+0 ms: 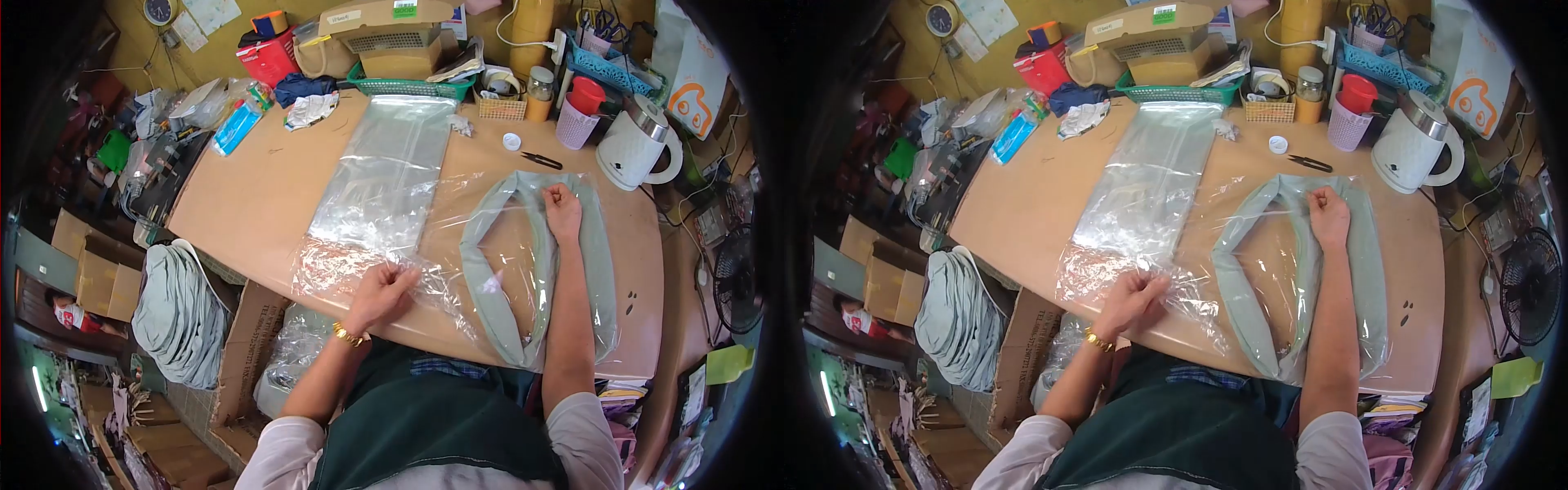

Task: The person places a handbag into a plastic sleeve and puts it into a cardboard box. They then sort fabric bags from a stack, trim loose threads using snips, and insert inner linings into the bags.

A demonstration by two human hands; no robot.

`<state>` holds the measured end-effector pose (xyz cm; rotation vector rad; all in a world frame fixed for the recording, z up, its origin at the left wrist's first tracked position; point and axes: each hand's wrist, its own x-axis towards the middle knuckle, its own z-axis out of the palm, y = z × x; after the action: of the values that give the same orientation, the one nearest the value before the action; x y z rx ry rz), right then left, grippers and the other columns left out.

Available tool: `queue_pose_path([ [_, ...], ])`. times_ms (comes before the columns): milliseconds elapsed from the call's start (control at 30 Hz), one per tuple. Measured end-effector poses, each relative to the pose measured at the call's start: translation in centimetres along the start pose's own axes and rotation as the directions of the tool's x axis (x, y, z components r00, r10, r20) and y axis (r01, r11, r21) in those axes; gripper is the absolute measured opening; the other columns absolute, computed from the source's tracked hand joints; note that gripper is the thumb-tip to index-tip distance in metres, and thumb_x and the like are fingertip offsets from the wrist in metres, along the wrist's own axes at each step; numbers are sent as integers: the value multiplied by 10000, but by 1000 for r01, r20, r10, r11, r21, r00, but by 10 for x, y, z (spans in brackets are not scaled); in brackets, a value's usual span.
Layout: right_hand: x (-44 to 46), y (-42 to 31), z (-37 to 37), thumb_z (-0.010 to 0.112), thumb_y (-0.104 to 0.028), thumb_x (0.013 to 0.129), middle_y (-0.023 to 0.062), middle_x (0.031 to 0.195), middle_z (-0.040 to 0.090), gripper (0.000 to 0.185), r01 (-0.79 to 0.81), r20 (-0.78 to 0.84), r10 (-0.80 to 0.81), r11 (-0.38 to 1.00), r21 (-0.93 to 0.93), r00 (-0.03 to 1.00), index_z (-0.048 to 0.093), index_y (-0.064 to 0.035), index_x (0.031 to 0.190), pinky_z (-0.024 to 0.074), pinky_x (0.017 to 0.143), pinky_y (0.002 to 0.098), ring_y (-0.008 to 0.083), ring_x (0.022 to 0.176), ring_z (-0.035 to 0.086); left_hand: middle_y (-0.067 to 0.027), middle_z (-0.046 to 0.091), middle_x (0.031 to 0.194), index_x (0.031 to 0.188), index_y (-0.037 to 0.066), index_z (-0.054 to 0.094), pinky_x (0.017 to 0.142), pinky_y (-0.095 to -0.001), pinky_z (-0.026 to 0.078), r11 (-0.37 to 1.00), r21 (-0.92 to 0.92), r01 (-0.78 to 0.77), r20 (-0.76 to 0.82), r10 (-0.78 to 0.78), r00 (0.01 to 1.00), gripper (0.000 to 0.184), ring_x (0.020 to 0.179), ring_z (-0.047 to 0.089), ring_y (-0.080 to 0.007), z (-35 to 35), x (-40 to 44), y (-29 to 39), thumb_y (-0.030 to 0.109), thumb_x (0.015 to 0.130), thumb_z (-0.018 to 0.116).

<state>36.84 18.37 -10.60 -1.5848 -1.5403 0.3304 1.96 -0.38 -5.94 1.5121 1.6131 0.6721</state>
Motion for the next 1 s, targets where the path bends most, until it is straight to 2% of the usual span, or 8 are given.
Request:
queue_pose_path([
  [100,3,7,1,673,-159,836,93,668,639,142,2,-2,-2,1000,28,1000,630,-24,834,470,570,324,188,570,592,-20,629,740,888,78,587,548,-238,462,388,-920,-55,-106,-111,988,72,621,577,-85,21,7,4,82,883,658],
  [367,4,6,1,679,-169,840,91,674,636,165,20,-7,-19,998,53,1000,629,-12,836,468,577,316,168,582,587,-40,659,932,1007,64,588,770,-260,535,247,-964,97,72,-111,991,139,845,635,-101,6,-19,10,20,881,627],
  [467,4,2,-3,675,-166,842,92,684,644,158,-12,15,11,999,49,1000,632,-14,839,474,587,324,186,588,598,-43,669,884,924,52,615,737,-241,525,415,-891,184,175,-62,983,61,804,629,-90,-10,-23,2,66,881,654],
  [633,8,8,3,653,-202,860,111,750,667,186,48,-9,-49,996,-72,999,637,-19,887,490,611,331,214,648,630,-16,654,743,831,40,634,642,-226,472,691,-717,-94,-223,-99,970,98,682,593,-75,-57,-28,-50,109,857,699],
  [700,14,15,8,640,-220,870,122,787,677,205,71,-26,-76,986,-154,997,640,-22,919,498,623,336,231,688,648,-63,659,851,911,28,627,633,-245,462,987,-132,-96,-585,0,811,88,748,594,-99,-66,-26,-44,72,851,674],
  [800,35,10,6,598,-283,900,116,848,690,271,14,131,12,982,-189,991,656,-36,995,501,635,347,234,743,656,-132,616,1051,1020,26,600,716,-286,480,943,211,-257,-819,314,481,192,898,607,-202,-65,-21,30,10,833,635],
  [867,51,-7,-15,583,-375,895,122,1085,667,357,-332,705,248,943,-18,665,649,-132,1147,477,851,455,281,971,645,-171,496,1291,1172,50,547,905,-402,456,774,359,-522,-480,633,608,339,1135,535,-321,-48,-12,59,40,839,610],
  [1000,13,-48,-50,568,-463,886,121,1301,558,409,177,451,8,913,-367,892,636,-223,1210,286,1029,608,303,1225,501,-144,344,1473,1319,136,491,1075,-628,192,697,573,-431,-107,585,804,430,1368,296,-369,18,26,77,280,916,530],
])
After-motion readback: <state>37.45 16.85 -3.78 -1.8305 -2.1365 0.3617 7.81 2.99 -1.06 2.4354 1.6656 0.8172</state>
